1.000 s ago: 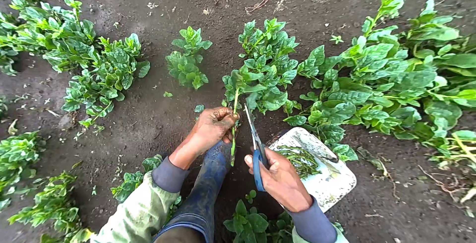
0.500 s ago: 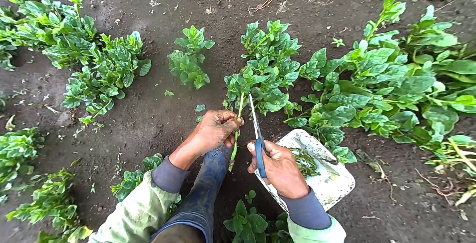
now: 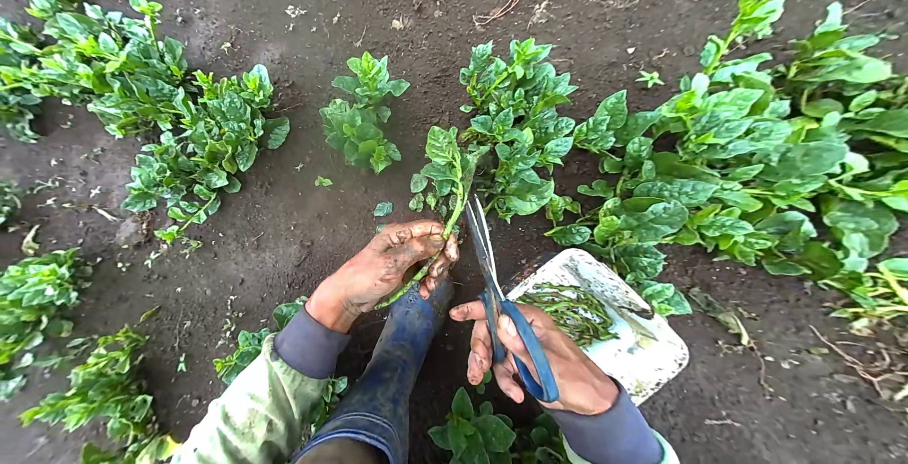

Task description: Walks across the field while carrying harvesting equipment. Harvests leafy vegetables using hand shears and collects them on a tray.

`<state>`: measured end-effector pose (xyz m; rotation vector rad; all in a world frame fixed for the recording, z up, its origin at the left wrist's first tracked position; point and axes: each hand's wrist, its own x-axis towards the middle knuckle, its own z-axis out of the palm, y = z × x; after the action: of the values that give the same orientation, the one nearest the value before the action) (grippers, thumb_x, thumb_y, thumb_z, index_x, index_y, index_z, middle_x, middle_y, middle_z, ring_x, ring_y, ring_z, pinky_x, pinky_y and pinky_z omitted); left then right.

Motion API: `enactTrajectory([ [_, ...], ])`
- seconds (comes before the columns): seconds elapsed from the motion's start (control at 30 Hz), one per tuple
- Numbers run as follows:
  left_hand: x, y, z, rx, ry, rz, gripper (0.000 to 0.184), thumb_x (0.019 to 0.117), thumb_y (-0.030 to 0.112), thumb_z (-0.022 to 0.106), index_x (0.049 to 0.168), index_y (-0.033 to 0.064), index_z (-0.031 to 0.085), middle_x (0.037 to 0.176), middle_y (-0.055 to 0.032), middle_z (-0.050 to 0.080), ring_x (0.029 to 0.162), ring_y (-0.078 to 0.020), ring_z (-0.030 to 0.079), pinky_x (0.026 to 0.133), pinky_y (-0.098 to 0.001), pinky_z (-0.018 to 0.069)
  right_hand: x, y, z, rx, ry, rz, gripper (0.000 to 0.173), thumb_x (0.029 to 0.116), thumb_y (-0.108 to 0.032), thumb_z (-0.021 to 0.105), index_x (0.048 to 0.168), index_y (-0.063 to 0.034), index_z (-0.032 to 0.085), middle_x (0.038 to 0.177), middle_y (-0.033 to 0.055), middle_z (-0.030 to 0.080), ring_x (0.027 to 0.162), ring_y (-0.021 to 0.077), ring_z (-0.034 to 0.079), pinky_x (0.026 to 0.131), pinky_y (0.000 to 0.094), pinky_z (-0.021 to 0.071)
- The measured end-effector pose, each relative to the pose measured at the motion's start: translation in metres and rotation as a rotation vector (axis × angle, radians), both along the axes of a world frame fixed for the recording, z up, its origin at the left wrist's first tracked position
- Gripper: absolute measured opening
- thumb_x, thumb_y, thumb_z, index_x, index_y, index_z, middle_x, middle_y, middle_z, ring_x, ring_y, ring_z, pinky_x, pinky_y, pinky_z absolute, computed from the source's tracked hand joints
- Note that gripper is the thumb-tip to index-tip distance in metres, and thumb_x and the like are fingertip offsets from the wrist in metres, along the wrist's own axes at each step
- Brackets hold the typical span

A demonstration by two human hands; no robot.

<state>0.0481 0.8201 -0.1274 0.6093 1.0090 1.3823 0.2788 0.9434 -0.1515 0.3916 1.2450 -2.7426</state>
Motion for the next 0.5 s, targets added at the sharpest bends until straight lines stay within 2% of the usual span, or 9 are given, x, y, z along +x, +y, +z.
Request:
enactTrajectory([
  [0.3, 0.002, -0.001, -0.001, -0.027, 0.017, 0.013, 0.027, 0.1076, 0.018, 0.041, 0.104, 0.0077, 0.065, 0.081, 0.003, 0.061, 0.069, -0.005, 0.061, 0.061, -0.0197, 0.0533, -0.005, -0.011, 0.006, 0.043, -0.089, -0.111, 0.036, 0.1015, -0.033, 0.065, 0.121, -0.0044, 0.07, 0.071, 0.0015, 0.069, 0.053, 0.0045, 0.063, 0.042, 0.017, 0.048],
  [0.43, 0.002, 0.0, -0.001, -0.039, 0.036, 0.02, 0.026, 0.1078, 0.018, 0.042, 0.105, 0.0069, 0.066, 0.08, 0.0031, 0.061, 0.068, -0.0055, 0.06, 0.061, -0.0201, 0.0534, -0.003, -0.013, 0.001, 0.031, -0.075, -0.16, 0.035, 0.1018, -0.033, 0.065, 0.118, -0.0034, 0.072, 0.064, 0.0006, 0.065, 0.047, 0.0038, 0.058, 0.041, 0.0177, 0.048],
  [0.5, 0.002, 0.0, 0.001, -0.067, 0.095, 0.049, 0.026, 0.1078, 0.016, 0.042, 0.104, 0.0062, 0.066, 0.079, 0.003, 0.061, 0.068, -0.0051, 0.06, 0.061, -0.0199, 0.0537, -0.001, -0.013, 0.001, 0.02, -0.065, -0.209, 0.036, 0.1032, -0.033, 0.063, 0.12, -0.0022, 0.071, 0.065, 0.002, 0.066, 0.047, 0.0046, 0.06, 0.04, 0.0182, 0.0486],
])
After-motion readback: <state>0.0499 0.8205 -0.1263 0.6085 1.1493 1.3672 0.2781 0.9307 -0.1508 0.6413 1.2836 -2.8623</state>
